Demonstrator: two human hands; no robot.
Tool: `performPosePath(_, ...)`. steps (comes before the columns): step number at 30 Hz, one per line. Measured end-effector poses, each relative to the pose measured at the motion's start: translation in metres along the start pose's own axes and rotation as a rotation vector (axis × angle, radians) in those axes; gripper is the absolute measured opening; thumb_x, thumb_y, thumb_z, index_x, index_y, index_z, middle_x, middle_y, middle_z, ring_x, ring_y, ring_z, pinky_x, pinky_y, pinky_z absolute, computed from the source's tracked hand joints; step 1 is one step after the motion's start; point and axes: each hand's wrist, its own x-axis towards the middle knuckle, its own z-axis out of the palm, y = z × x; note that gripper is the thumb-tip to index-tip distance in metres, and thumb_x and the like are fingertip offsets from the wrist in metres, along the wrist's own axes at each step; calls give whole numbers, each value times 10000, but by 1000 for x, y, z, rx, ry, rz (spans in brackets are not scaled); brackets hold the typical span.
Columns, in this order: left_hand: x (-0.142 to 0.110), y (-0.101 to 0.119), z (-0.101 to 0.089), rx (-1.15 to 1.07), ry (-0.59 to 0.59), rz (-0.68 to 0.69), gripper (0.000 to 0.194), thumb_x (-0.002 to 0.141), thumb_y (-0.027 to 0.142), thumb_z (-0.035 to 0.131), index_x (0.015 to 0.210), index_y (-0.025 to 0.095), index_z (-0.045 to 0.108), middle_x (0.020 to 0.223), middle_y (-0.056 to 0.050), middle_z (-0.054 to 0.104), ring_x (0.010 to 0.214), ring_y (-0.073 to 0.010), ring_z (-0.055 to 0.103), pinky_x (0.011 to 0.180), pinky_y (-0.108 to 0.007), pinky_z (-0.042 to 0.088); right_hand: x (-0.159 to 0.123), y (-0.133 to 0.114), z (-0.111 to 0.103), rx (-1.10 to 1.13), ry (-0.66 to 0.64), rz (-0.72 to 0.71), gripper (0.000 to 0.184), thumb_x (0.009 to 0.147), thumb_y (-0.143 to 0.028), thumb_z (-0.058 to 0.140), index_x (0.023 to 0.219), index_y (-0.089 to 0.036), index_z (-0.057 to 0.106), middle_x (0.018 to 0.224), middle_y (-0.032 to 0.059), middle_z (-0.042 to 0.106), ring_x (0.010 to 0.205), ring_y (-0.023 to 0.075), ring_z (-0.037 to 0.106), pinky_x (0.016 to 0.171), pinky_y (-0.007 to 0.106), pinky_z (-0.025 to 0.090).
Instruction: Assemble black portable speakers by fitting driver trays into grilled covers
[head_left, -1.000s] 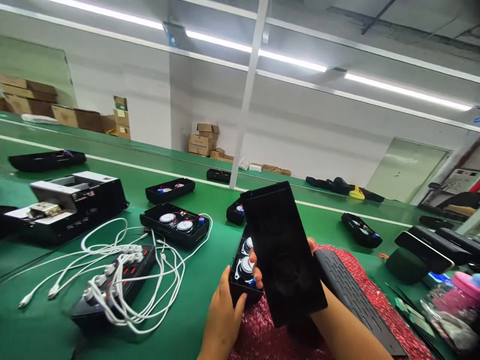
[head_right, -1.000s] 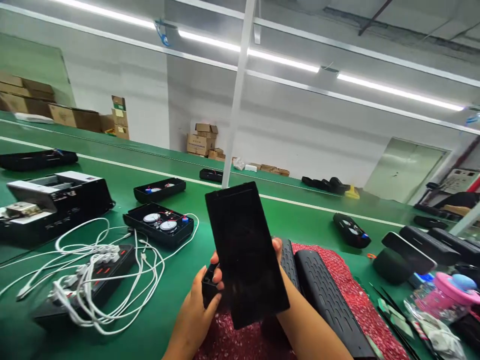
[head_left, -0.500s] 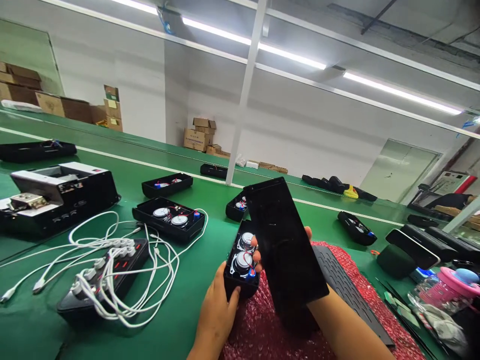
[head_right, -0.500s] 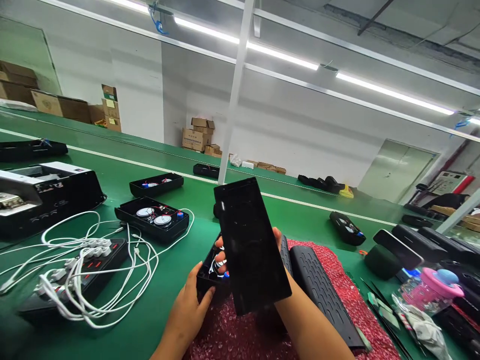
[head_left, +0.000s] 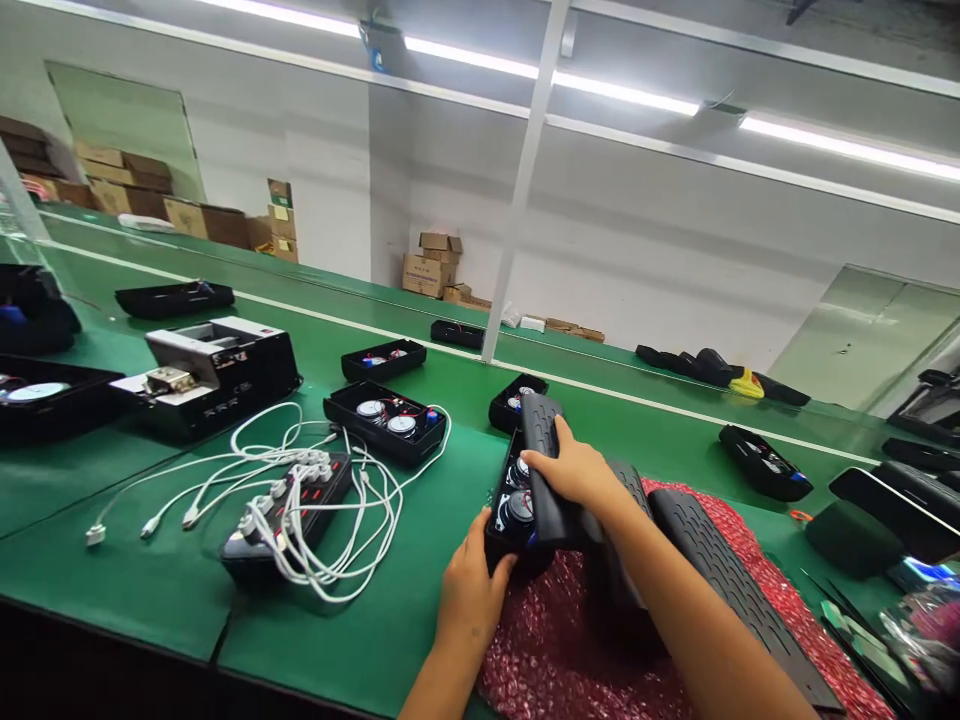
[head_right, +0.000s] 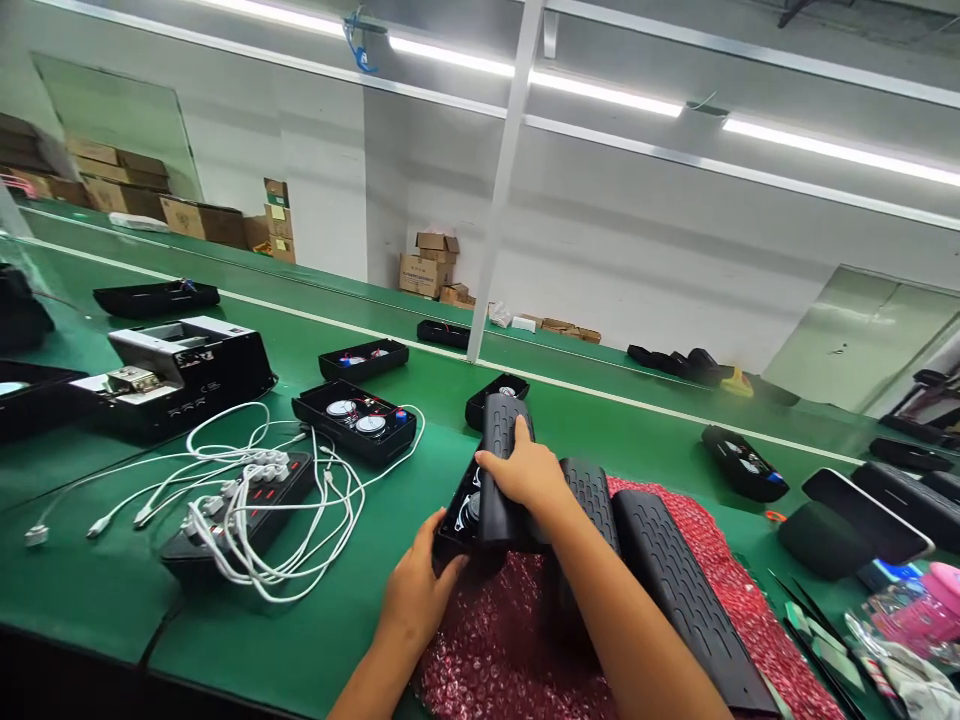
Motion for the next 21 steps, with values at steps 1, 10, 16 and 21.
performPosePath(1,0,0,0,3,5,7,559,822,182,571,1364,150,438,1155,-130,657,1154,-282,584,933,-398,475,3,-4,9,-36,-17,18,953,813,-637,505,1534,-141,128,1295,207,574,1180,355,564,982,435,422)
performPosePath(10,-1,-6,4,14,16,36,573,815,186,596,1367,147,445,1239,-142,624,1126,-284,602,945,-405,473,29,-27,59,-92,-63,125,919,852,-567,459,1517,-30,121,1325,273,524,1227,372,526,964,466,430)
performPosePath(16,-1,-4,3,31,22,32,573,810,202,593,1363,157,446,1211,-140,636,1118,-287,607,924,-397,484,29,-30,61,-110,-71,146,926,858,-582,444,1515,-19,114,1342,262,516,1216,362,537,972,458,429)
performPosePath(21,-2,-5,4,41,18,25,584,818,225,595,1374,153,435,1168,-136,654,1115,-288,606,931,-396,478,28,-29,60,-111,-53,152,902,868,-573,440,1515,-27,131,1352,259,510,1213,353,541,974,445,434)
